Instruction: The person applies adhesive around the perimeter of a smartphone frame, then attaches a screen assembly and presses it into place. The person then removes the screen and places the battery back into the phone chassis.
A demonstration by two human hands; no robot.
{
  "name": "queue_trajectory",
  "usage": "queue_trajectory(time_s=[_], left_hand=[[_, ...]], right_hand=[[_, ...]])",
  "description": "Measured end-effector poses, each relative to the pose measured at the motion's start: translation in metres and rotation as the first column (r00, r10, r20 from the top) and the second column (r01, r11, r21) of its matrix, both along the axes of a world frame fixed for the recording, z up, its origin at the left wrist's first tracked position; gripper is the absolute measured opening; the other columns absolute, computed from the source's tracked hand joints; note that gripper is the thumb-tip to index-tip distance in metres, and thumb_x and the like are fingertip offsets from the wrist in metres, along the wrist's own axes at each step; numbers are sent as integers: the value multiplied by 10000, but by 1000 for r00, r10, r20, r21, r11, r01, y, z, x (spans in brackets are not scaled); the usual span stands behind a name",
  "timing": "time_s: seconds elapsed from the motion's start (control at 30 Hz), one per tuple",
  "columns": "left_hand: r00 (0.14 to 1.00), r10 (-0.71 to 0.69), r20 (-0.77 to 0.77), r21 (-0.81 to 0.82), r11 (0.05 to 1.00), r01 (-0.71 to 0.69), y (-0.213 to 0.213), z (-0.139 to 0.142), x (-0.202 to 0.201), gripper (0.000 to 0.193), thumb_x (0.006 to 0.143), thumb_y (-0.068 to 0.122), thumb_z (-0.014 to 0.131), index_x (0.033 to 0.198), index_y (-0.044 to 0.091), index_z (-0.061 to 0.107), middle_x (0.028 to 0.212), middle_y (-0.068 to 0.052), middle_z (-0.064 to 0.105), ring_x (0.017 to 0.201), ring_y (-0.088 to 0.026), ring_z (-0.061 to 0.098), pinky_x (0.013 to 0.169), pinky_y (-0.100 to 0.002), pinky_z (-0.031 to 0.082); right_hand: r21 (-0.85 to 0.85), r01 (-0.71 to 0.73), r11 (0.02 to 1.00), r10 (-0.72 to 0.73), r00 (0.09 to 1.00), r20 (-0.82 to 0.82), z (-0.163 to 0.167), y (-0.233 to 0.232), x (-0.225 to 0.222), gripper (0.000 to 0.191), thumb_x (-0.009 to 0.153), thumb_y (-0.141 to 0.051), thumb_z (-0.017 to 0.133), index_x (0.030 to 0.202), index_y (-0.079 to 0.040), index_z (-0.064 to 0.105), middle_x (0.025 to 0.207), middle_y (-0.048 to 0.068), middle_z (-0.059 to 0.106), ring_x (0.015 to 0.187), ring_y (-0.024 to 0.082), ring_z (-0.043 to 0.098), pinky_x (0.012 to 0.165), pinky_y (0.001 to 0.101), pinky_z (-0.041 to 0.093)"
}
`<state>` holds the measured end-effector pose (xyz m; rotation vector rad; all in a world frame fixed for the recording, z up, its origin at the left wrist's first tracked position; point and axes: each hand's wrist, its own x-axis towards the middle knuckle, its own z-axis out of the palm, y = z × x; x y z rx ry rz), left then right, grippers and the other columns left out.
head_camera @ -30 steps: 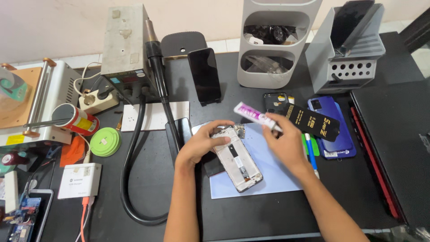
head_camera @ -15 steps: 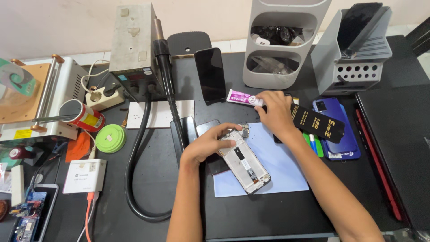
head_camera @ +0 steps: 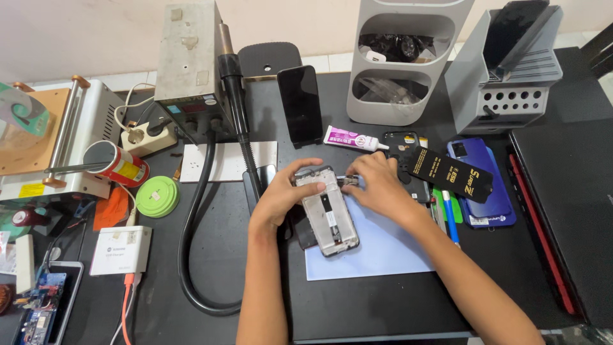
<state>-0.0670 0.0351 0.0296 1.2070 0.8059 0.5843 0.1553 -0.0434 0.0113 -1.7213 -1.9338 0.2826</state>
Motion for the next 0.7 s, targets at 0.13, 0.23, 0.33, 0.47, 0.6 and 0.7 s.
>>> queue_trajectory(time_s=[0.13,0.23,0.33,0.47,0.6,0.7], left_hand=[[998,45,39,-28,999,-44,-1,-13,12,484,777,118,825,1235,37,693,1053,-79,739,935,-161,702,835,-266,557],[986,76,147,-68,995,-67,-10,-23,36,459,812,132,830,1225,-2,677,1030,-87,740,927,-156,697,824,-268,559],[976,111,190,-151,985,-83,-23,-30,52,422,842,162,793,1203,-4,652,1006,-94,755,891,-158,719,790,-285,590],[968,181,174,-166,974,-152,-33,-37,66,361,915,221,739,1177,-11,650,999,-88,741,878,-144,706,781,-288,585],[967,206,152,-156,971,-182,-42,-43,78,351,962,276,691,1171,0,636,1024,-81,724,907,-136,680,802,-287,567],[965,182,187,-179,973,-148,-45,-45,82,368,996,325,620,1202,21,605,1074,-80,710,963,-136,673,853,-294,553]], right_hand=[[-145,163,976,-204,917,-343,-8,-10,23,177,864,-185,772,970,-75,684,949,65,729,895,210,637,854,360,477],[-172,210,962,-269,658,-704,-10,-20,45,156,943,-127,706,1037,-46,611,937,102,706,803,176,684,744,308,542],[-160,193,968,-212,293,-932,-9,-34,60,158,989,-84,656,1108,-33,565,974,113,675,804,181,701,767,310,565],[-153,113,982,-163,79,-983,-5,-36,66,229,960,-52,657,1150,-42,531,997,139,666,840,206,704,769,368,585],[-122,55,991,-126,97,-987,-3,-38,54,294,953,-20,660,1228,-10,556,1011,144,649,851,211,700,766,363,588],[-139,71,988,-149,177,-973,-4,-36,41,306,933,-2,653,1226,19,566,1018,140,677,841,196,708,745,351,601]])
